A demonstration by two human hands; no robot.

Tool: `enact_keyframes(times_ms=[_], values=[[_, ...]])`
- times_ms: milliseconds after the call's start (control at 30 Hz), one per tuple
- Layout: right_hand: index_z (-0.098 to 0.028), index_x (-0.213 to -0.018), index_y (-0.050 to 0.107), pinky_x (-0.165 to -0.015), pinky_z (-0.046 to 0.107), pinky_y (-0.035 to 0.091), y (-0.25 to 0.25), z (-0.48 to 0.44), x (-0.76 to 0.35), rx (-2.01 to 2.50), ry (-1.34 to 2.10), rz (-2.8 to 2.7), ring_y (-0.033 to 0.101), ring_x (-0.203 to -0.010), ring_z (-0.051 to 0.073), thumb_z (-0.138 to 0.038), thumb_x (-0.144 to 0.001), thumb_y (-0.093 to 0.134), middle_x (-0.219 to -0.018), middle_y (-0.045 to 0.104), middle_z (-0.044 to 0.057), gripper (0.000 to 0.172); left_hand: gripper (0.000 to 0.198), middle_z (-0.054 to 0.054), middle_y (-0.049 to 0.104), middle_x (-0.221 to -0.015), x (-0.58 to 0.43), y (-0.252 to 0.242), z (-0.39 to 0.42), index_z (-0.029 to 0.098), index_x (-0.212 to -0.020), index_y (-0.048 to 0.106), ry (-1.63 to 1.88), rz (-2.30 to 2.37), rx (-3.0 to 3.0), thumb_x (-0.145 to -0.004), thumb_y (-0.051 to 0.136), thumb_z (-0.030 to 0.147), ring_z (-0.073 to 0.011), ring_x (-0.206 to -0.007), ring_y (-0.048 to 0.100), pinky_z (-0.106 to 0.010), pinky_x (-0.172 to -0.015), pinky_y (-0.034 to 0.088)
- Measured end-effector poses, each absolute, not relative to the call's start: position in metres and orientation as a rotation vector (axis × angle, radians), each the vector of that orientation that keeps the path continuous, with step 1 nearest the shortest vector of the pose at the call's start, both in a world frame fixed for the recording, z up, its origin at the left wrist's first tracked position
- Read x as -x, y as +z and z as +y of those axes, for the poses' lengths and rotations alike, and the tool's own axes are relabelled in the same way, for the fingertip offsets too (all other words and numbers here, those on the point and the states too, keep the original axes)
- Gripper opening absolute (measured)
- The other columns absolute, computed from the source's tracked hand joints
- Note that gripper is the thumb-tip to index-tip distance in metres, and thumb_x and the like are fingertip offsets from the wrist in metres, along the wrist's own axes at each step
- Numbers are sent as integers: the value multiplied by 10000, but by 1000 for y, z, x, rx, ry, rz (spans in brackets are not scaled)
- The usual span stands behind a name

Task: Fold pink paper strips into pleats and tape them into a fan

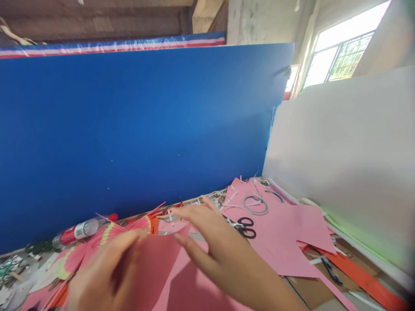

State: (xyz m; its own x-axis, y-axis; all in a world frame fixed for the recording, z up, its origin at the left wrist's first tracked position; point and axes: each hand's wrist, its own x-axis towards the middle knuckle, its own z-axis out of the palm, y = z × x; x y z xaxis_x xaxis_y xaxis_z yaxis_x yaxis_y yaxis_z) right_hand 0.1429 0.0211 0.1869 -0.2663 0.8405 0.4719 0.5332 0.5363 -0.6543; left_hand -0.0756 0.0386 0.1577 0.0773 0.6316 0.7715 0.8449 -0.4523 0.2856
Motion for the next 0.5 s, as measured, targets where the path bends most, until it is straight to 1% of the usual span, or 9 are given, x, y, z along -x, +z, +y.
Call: enact_keyframes(times_ms=[33,100,167,200,267,367,433,500], values=[[-306,-1150,512,-1008,335,292,188,19,-139,1086,528,-1990,521,-1077,118,-248,-927,435,-1152,611,-41,243,178,23,704,-736,63,157,34,250,-904,628,-1233,-1354,2239,-838,521,376,-130,-583,636,-193,-524,477],[-249,-991,571,-944,323,344,191,18,-133,1084,562,-2038,559,-931,122,-213,-933,412,-970,658,-31,173,122,14,699,-817,44,157,29,246,-911,607,-1283,-1287,2299,-864,503,287,-129,-686,651,-198,-645,503],[-209,-859,567,-894,320,370,194,19,-133,1118,508,-2052,548,-825,128,-176,-934,393,-839,649,-20,193,105,6,695,-869,35,158,29,242,-911,599,-1336,-1333,2323,-866,512,281,-134,-760,654,-204,-703,512],[-201,-815,556,-876,317,376,195,20,-135,1125,477,-2054,538,-791,128,-161,-931,390,-804,638,-18,206,113,6,696,-883,34,159,30,242,-915,600,-1344,-1369,2332,-867,514,298,-135,-764,655,-202,-698,517],[-197,-789,545,-874,320,375,196,20,-139,1136,444,-2020,533,-787,131,-129,-918,400,-811,636,-11,206,151,3,703,-899,36,160,32,241,-936,603,-1310,-1423,2384,-875,499,333,-133,-731,660,-197,-661,529],[-221,-896,570,-917,325,348,195,19,-144,1108,498,-1926,537,-923,136,-103,-907,418,-958,649,-11,193,180,-5,714,-896,41,161,33,230,-952,611,-1258,-1409,2452,-881,482,334,-134,-696,670,-182,-593,529],[-253,-971,570,-979,331,299,194,17,-145,1068,546,-1862,516,-1000,121,-119,-917,417,-1024,634,-30,210,176,-9,718,-893,40,160,33,225,-954,616,-1252,-1415,2464,-876,492,323,-138,-702,675,-177,-578,528],[-270,-974,572,-1049,347,215,193,16,-144,1042,580,-1818,508,-1011,105,-150,-929,416,-1016,621,-47,202,168,-6,720,-881,38,159,32,226,-944,621,-1283,-1421,2460,-874,497,317,-140,-709,678,-179,-586,533]])
